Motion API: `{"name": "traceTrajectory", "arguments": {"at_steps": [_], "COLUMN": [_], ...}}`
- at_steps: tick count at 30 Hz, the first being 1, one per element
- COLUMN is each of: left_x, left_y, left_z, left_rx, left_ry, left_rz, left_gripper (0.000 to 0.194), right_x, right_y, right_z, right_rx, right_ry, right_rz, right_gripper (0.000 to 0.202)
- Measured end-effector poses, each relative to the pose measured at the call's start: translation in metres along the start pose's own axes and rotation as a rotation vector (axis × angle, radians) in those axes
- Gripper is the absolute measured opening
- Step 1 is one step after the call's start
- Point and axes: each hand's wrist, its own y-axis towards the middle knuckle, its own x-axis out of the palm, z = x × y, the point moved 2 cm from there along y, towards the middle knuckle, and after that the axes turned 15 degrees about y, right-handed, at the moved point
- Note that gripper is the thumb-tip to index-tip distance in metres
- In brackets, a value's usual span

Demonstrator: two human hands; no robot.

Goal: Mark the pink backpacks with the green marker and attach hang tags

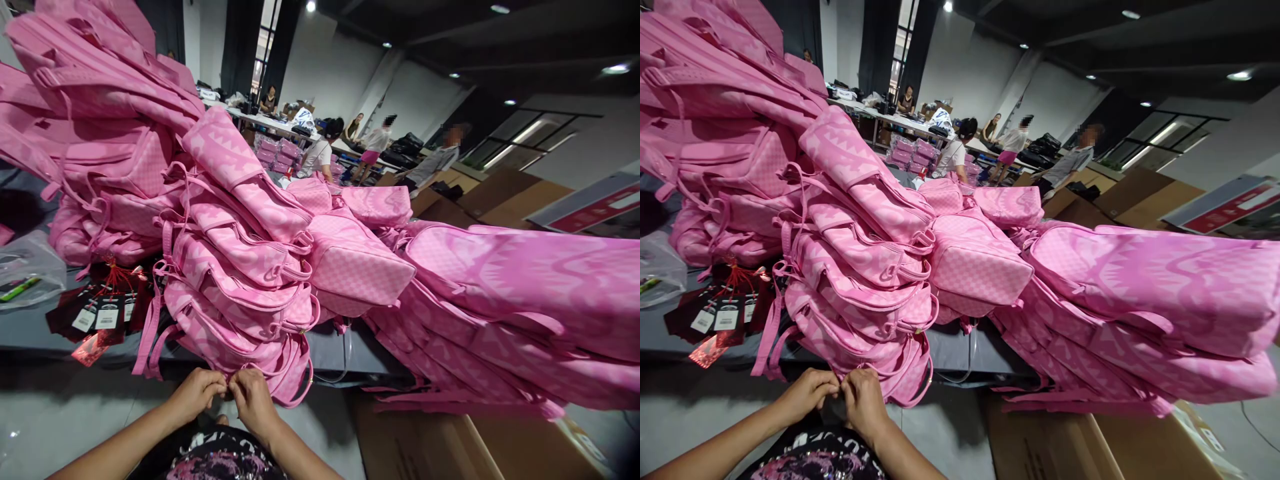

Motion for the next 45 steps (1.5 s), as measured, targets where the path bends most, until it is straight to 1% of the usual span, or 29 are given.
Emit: {"name": "traceTrajectory", "arguments": {"at_steps": [2, 3, 6, 8, 9, 11, 15, 17, 19, 21, 22, 24, 26, 28, 30, 33, 38, 42, 45], "left_x": [0.002, 0.002, 0.0, -0.003, -0.003, -0.004, -0.006, -0.01, -0.014, -0.017, -0.017, -0.014, -0.008, -0.004, -0.004, -0.008, -0.011, -0.013, -0.014], "left_y": [-0.001, -0.001, -0.004, -0.007, -0.008, -0.011, -0.017, -0.018, -0.016, -0.011, -0.008, -0.002, 0.004, 0.006, 0.005, 0.001, -0.005, -0.005, -0.004], "left_z": [-0.005, -0.008, -0.016, -0.02, -0.02, -0.017, -0.001, 0.008, 0.017, 0.023, 0.026, 0.028, 0.026, 0.021, 0.015, 0.012, 0.015, 0.02, 0.022], "left_rx": [-0.034, -0.051, -0.112, -0.139, -0.14, -0.134, -0.171, -0.136, -0.036, 0.061, 0.081, 0.062, 0.001, -0.045, -0.061, -0.048, -0.052, -0.067, -0.045], "left_ry": [-0.027, -0.031, 0.037, 0.115, 0.136, 0.08, -0.258, -0.33, -0.277, -0.213, -0.218, -0.285, -0.341, -0.338, -0.305, -0.218, -0.077, 0.004, 0.046], "left_rz": [0.038, 0.075, 0.268, 0.345, 0.346, 0.288, 0.151, 0.119, 0.151, 0.227, 0.26, 0.269, 0.222, 0.183, 0.168, 0.164, 0.147, 0.12, 0.091], "left_gripper": [0.032, 0.033, 0.036, 0.035, 0.034, 0.034, 0.029, 0.029, 0.025, 0.022, 0.022, 0.027, 0.034, 0.038, 0.035, 0.025, 0.022, 0.02, 0.02], "right_x": [-0.002, -0.003, -0.007, -0.008, -0.009, -0.009, -0.011, -0.014, -0.018, -0.022, -0.025, -0.03, -0.034, -0.038, -0.04, -0.041, -0.036, -0.034, -0.033], "right_y": [0.001, 0.002, 0.002, 0.001, 0.0, -0.001, 0.0, 0.001, 0.003, 0.004, 0.005, 0.007, 0.007, 0.008, 0.008, 0.009, 0.011, 0.012, 0.012], "right_z": [0.0, -0.001, -0.002, -0.004, -0.005, -0.005, 0.0, 0.003, 0.004, 0.003, 0.003, 0.002, 0.003, 0.004, 0.005, 0.0, -0.008, -0.009, -0.009], "right_rx": [0.008, 0.016, 0.04, 0.045, 0.047, 0.058, 0.114, 0.149, 0.178, 0.199, 0.207, 0.223, 0.238, 0.248, 0.244, 0.198, 0.104, 0.071, 0.052], "right_ry": [0.037, 0.059, 0.132, 0.184, 0.21, 0.262, 0.375, 0.437, 0.493, 0.533, 0.545, 0.559, 0.558, 0.541, 0.502, 0.4, 0.222, 0.149, 0.117], "right_rz": [0.003, 0.01, 0.029, 0.021, 0.014, 0.005, 0.028, 0.036, 0.029, 0.009, -0.005, -0.032, -0.055, -0.08, -0.112, -0.157, -0.206, -0.223, -0.238], "right_gripper": [0.017, 0.018, 0.02, 0.021, 0.021, 0.022, 0.024, 0.027, 0.031, 0.034, 0.036, 0.04, 0.042, 0.041, 0.037, 0.03, 0.024, 0.023, 0.023]}}
